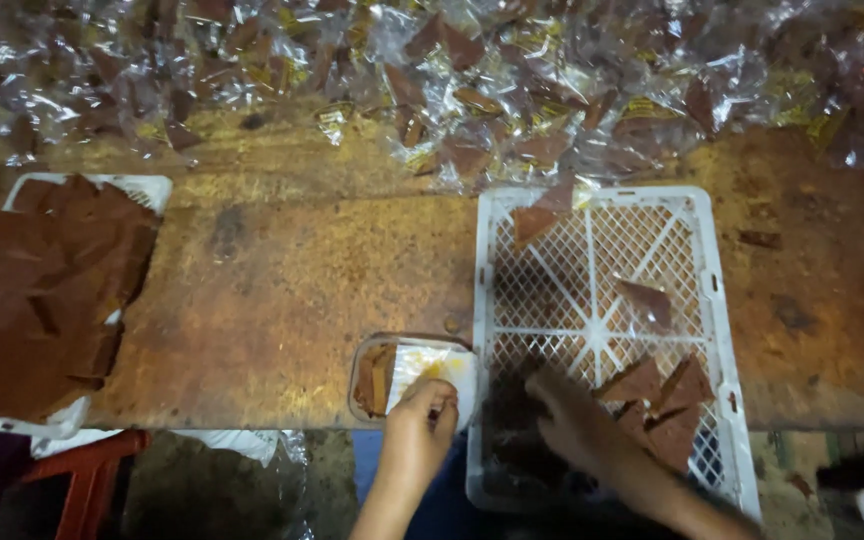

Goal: Packing flat brown food items into individual plastic bags at a production table.

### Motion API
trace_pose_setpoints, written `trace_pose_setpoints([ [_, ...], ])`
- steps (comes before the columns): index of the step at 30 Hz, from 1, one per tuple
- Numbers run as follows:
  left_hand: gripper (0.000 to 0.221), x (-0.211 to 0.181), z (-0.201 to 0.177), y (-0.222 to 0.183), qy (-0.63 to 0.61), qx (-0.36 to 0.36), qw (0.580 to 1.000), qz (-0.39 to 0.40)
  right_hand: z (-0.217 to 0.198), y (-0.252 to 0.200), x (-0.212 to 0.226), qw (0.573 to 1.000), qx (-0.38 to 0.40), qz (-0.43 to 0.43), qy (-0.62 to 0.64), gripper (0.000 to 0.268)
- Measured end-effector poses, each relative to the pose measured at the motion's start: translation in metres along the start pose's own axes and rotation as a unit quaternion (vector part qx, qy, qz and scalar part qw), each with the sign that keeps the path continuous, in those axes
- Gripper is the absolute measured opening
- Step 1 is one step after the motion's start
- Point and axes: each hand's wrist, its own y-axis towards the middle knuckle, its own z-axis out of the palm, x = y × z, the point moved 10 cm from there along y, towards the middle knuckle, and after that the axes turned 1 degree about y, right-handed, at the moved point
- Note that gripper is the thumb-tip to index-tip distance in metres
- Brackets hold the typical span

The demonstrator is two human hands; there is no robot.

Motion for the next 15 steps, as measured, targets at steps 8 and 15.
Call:
trace_pose_setpoints([
  [8,0.069,-0.03,0.033,0.011,-0.028,0.051,0.996,0.066,-0.066,-0.021,0.094,0.95,-0.192,-0.226,0.101,0.034],
  [15,0.045,-0.099,0.059,-0.002,-0.105,0.232,0.966,-0.045,-0.024,0.01,-0.013,0.758,-0.127,0.305,0.563,0.037],
])
